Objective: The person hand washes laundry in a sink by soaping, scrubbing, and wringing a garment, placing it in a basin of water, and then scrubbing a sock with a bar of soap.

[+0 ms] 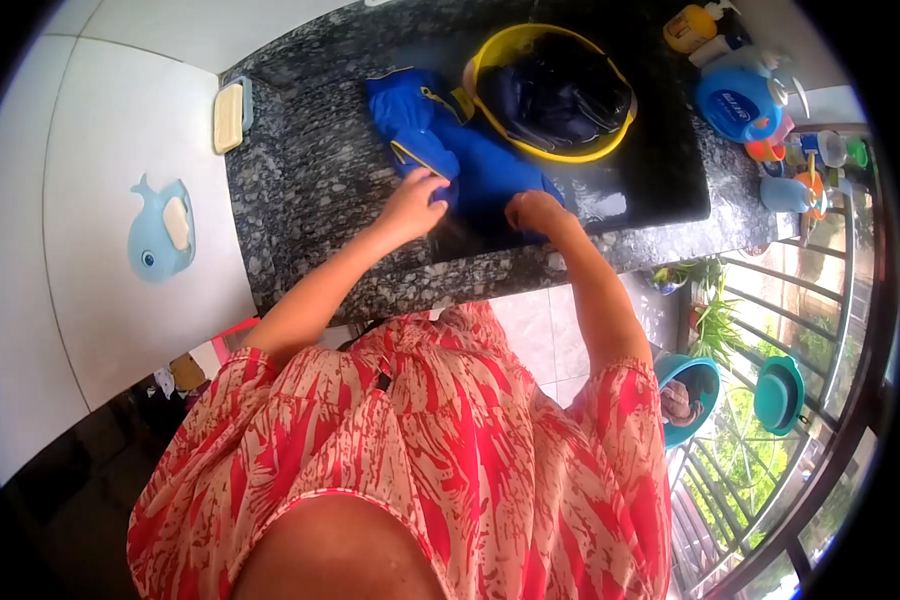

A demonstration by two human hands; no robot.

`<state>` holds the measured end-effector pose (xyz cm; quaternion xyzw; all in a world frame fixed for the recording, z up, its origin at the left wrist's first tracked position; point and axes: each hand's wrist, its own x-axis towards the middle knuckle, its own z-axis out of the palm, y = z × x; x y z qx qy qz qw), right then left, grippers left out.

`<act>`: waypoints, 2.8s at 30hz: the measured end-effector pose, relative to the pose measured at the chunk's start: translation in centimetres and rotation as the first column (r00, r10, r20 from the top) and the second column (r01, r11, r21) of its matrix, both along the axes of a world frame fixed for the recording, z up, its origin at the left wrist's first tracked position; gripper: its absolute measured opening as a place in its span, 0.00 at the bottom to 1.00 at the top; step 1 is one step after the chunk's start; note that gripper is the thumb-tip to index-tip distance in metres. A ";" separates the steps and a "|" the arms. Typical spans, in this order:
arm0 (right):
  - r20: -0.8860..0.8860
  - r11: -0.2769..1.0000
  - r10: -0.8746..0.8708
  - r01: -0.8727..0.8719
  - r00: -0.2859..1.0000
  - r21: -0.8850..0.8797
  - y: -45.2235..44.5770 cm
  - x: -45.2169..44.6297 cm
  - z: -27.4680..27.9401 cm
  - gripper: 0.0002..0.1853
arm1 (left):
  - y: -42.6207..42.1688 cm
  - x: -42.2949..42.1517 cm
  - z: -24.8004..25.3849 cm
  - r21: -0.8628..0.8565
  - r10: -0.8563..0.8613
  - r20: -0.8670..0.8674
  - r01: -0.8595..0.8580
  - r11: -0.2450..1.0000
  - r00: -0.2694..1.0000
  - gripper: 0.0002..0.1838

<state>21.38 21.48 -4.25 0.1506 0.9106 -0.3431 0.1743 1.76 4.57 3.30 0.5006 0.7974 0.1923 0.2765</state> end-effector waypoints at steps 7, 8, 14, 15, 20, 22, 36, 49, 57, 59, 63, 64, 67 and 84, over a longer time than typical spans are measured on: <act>0.095 0.943 -0.043 0.072 0.995 -0.326 1.3 0.2 3.2 0.14 | 5.0 -1.7 -3.1 -0.344 -0.066 0.039 0.076 0.936 0.997 0.39; 0.115 0.913 -0.094 0.131 0.989 -0.386 2.4 0.5 3.2 0.15 | 5.8 -2.4 -3.7 -0.370 -0.047 0.049 0.062 0.927 0.998 0.40; 0.365 0.764 -0.631 0.464 0.685 0.449 11.2 15.4 -16.5 0.14 | 10.0 -3.5 -6.9 -0.376 -0.012 0.048 0.029 0.926 0.999 0.52; 0.335 0.611 -0.791 0.675 0.512 0.413 11.6 15.1 -15.6 0.19 | 10.4 -3.1 -6.6 -0.390 -0.019 0.041 0.034 0.920 0.999 0.54; 0.236 0.014 -0.965 0.925 0.112 -0.381 6.5 7.3 -12.2 0.15 | 10.8 -1.5 -8.0 -0.459 -0.203 -0.142 0.118 0.880 0.969 0.57; 0.603 -0.171 -0.770 0.844 0.208 -0.509 4.9 2.9 -6.9 0.17 | 11.6 -1.7 -11.2 -0.463 -0.237 -0.205 0.119 0.878 0.950 0.56; 0.376 0.614 -0.709 0.784 0.597 -0.090 4.7 2.4 -2.9 0.32 | 12.2 -2.8 -6.1 0.027 0.271 0.219 -0.284 0.959 0.937 0.20; 0.213 0.288 -0.625 0.476 0.751 -0.831 -0.3 -8.8 17.7 0.24 | 8.0 -5.6 -1.7 -0.401 0.276 0.814 -0.151 0.904 -0.511 0.28; 0.459 0.287 -0.843 0.956 0.281 -0.059 7.9 4.4 -4.7 0.19 | 6.3 -10.1 10.6 -0.214 0.310 0.813 -0.242 0.946 0.494 0.13; 0.313 0.328 -0.910 0.934 0.273 0.139 10.7 9.1 -11.5 0.17 | 4.9 -10.5 11.0 -0.221 0.331 0.785 -0.262 0.939 0.523 0.16; 0.490 -0.503 -0.856 0.479 -0.162 -0.719 9.2 4.9 -14.6 0.22 | 2.2 -12.5 -2.7 -0.258 0.358 0.429 -0.267 0.929 0.829 0.28; 0.682 -0.600 -0.719 0.617 -0.135 -0.510 7.3 0.9 -7.1 0.24 | 2.1 -12.1 -4.2 -0.172 0.304 0.253 -0.266 0.948 0.918 0.29; 0.422 -0.324 -0.794 0.283 0.438 -0.903 2.3 -5.4 2.9 0.25 | 3.9 -11.4 -4.4 -0.134 0.332 0.179 -0.311 0.941 0.926 0.26; 0.423 -0.421 -0.743 0.130 0.519 -0.898 5.0 -22.7 6.1 0.22 | -0.1 -10.3 23.4 0.109 0.208 0.835 -0.524 0.845 0.509 0.23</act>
